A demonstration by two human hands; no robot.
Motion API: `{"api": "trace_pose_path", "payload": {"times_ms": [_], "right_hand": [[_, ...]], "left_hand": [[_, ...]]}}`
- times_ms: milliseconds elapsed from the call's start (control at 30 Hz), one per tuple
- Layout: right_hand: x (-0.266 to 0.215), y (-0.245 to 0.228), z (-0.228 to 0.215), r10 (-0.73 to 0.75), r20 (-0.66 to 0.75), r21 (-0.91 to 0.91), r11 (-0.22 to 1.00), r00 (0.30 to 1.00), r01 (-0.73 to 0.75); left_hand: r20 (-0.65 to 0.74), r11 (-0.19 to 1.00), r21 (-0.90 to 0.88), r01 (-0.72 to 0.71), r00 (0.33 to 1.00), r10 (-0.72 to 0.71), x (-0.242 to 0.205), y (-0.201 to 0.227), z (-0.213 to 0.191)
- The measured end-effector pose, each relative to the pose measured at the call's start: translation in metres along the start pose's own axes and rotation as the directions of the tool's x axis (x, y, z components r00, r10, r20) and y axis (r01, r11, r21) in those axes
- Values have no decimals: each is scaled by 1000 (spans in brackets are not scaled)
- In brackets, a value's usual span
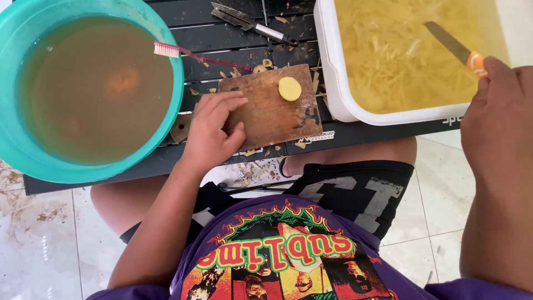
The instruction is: Slicing a potato into thin strips on a wooden cutting board and washing the strips in a container of water.
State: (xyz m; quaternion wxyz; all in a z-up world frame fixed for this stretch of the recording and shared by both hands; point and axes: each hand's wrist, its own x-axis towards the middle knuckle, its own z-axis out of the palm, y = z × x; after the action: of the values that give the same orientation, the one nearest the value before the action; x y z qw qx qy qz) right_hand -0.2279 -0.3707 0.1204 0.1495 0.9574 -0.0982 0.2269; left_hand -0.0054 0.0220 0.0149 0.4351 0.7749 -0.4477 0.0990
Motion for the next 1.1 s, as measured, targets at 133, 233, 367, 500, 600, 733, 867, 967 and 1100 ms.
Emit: {"api": "trace_pose_path", "payload": {"times_ms": [133, 233, 367, 500, 600, 733, 867, 967, 1100], "right_hand": [[-7, 24, 12, 62, -3, 91, 994, 998, -61], [-22, 18, 4, 141, 13, 298, 944, 990, -139], [-26, -5, -12, 311, 160, 575, 742, 937, -345], [-24, -8, -17, 314, 256, 568, 716, 914, -405], [-19, -37, -43, 303, 236, 543, 747, 923, -384], [-9, -100, -29, 129, 290, 680, 669, 948, -299], [9, -167, 20, -59, 216, 859, 487, 975, -161], [12, -194, 72, -108, 90, 801, 598, 990, -8], [17, -206, 98, -221, -173, 354, 896, 960, 270]], "left_hand": [[-2, 1000, 8, 11, 1000, -11, -4, -1, 0], [32, 999, 31, 42, 999, -43, -9, -6, 1], [44, 997, 45, 60, 997, -62, -11, -11, 5], [56, 992, 87, 90, 994, -95, -14, -13, 9], [22, 995, 48, 93, 995, -94, -13, -10, 9], [-16, 990, -12, 138, 990, -139, -13, -11, 9], [-175, 964, -176, 199, 957, -230, -19, -20, 11], [-183, 958, -204, 202, 953, -240, -22, -19, 9], [-160, 958, -205, 203, 958, -237, -22, -16, 8]]}}
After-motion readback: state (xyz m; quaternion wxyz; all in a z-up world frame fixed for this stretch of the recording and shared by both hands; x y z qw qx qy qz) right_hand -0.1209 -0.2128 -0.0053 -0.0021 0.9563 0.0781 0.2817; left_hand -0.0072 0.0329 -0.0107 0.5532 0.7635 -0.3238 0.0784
